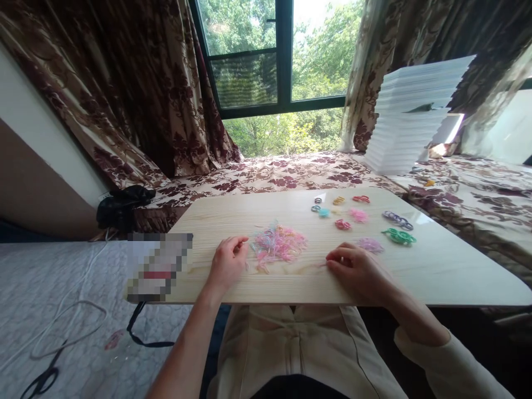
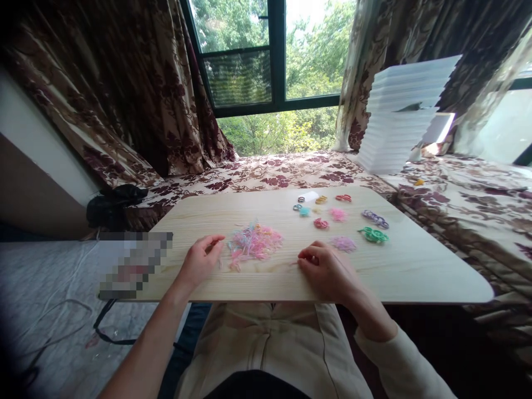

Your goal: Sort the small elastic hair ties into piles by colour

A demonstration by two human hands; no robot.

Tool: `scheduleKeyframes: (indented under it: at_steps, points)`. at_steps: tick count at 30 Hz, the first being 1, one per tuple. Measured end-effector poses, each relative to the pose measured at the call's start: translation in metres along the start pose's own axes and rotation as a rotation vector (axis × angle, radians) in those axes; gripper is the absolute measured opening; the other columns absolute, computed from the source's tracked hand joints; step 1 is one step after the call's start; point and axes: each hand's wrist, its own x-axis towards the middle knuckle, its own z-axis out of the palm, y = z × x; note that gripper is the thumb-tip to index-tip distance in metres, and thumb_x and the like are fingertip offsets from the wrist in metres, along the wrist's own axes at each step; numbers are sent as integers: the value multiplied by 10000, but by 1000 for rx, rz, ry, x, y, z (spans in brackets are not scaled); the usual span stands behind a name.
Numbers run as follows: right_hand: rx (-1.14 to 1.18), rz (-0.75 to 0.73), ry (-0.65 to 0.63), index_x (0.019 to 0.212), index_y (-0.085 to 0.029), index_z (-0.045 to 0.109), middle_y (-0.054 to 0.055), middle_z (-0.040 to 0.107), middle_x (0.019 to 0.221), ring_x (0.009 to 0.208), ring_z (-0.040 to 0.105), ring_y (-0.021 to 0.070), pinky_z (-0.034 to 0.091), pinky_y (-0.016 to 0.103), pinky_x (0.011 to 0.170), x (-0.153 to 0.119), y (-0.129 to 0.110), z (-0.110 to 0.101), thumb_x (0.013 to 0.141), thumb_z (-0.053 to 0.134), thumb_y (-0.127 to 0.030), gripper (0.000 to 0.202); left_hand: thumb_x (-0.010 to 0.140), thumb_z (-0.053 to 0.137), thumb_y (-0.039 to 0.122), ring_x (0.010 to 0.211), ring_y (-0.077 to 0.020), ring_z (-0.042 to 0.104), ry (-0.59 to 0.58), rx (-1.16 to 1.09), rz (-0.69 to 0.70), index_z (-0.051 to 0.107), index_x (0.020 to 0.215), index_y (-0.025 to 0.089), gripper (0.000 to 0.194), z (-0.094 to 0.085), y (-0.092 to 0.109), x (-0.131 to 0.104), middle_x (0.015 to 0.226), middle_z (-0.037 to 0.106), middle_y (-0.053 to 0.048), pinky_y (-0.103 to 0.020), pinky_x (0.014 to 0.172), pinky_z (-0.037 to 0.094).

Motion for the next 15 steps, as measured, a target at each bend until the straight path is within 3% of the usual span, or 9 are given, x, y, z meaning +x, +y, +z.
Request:
scheduleKeyframes:
  at_steps: [9,15]
  points:
    - [-45,-54,45,755,-218,682,42,675,827,715,625,157,465,270,657,-8,-2,0,888,496,-325,252,819,502,372,936,-244,652,-12,-12,5,720,962,157,338,0,0,0,967,730,-103,-404,912,517]
    - [-192,103,257,792,-214,687,90,670,874,720,605,209,432,326,639,18,48,-65,866,497,-369,257,807,496,407,970,-258,646,-29,-17,-13,719,975,154,377,1,-2,1,1000,730,-112,-414,924,513]
